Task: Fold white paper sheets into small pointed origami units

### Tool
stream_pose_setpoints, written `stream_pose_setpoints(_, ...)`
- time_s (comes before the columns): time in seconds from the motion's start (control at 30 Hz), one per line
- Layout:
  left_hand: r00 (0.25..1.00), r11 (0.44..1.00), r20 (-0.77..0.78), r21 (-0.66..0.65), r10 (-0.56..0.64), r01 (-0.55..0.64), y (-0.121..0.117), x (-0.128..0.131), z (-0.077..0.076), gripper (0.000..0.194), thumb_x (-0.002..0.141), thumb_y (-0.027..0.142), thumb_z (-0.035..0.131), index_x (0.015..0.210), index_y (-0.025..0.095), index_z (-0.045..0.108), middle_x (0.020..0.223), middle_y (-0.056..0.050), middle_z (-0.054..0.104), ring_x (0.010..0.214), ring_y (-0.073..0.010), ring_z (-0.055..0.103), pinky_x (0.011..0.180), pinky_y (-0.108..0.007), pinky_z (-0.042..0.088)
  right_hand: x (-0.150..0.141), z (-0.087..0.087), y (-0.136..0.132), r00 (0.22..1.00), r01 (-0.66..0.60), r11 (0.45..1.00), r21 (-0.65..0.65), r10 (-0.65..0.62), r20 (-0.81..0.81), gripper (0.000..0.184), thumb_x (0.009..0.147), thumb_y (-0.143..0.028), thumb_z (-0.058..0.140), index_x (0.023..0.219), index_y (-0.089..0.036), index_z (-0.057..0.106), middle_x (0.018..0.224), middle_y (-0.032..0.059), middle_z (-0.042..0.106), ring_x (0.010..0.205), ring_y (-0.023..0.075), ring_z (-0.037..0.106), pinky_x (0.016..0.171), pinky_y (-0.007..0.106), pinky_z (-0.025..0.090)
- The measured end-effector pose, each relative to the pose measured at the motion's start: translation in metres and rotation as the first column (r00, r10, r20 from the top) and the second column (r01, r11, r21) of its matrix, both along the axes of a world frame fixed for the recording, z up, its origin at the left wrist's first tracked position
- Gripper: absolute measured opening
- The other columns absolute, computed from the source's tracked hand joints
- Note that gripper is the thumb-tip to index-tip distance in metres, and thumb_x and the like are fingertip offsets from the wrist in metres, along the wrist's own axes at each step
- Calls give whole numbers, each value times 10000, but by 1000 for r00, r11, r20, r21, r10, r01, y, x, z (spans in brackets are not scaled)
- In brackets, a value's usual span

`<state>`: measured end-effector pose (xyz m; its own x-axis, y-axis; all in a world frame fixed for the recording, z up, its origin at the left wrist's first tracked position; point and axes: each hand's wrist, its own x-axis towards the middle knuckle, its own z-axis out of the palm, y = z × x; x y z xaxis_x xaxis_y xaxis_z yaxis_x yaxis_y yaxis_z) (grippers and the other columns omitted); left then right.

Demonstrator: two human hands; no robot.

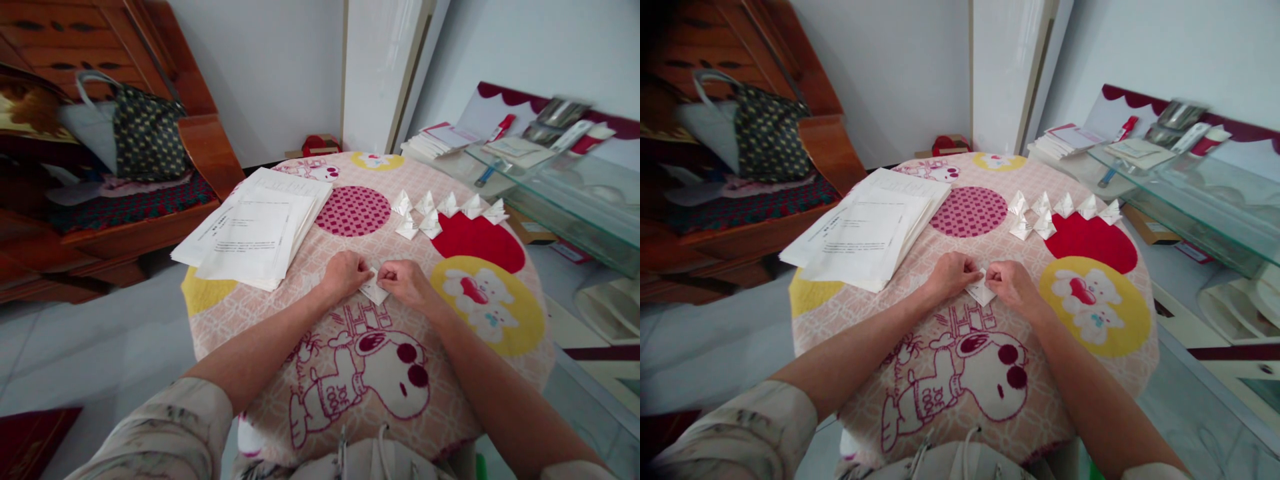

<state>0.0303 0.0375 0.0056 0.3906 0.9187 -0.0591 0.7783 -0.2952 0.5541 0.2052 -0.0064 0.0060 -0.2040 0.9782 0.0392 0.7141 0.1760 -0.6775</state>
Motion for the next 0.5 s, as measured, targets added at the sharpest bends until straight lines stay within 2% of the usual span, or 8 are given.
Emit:
stream_pose_setpoints(0.13,1000,1000,1,5,-9,9,1,0,0,168,818,299,694,779,158,777,712,-41,704,684,-155,609,703,-274,462,-3,1,1,999,48,999,-16,-48,26,72,731,-208,693,673,-175,666,615,0,644,569,130,538,571,254,357)
stream_pose_setpoints(0.27,999,1000,51,-2,-19,19,4,-2,-1,158,797,278,702,723,150,756,658,-26,680,635,-137,578,643,-258,428,-5,-1,1,997,69,997,-36,-70,-19,30,722,-203,705,725,-174,712,613,3,646,589,142,562,578,255,368)
stream_pose_setpoints(0.4,982,995,173,-49,-77,87,8,-10,-2,108,749,239,730,694,146,721,610,14,639,596,-106,551,598,-224,402,-5,-2,0,995,96,995,-31,-97,-36,153,709,-227,726,844,-178,778,582,-16,606,566,137,529,570,257,368)
stream_pose_setpoints(0.5,946,979,305,-133,-107,154,11,-18,-4,60,705,179,740,734,141,704,599,35,620,572,-91,550,571,-205,400,-6,-1,0,994,109,993,-37,-110,-30,251,700,-224,729,935,-172,801,604,-10,617,585,142,541,581,261,380)
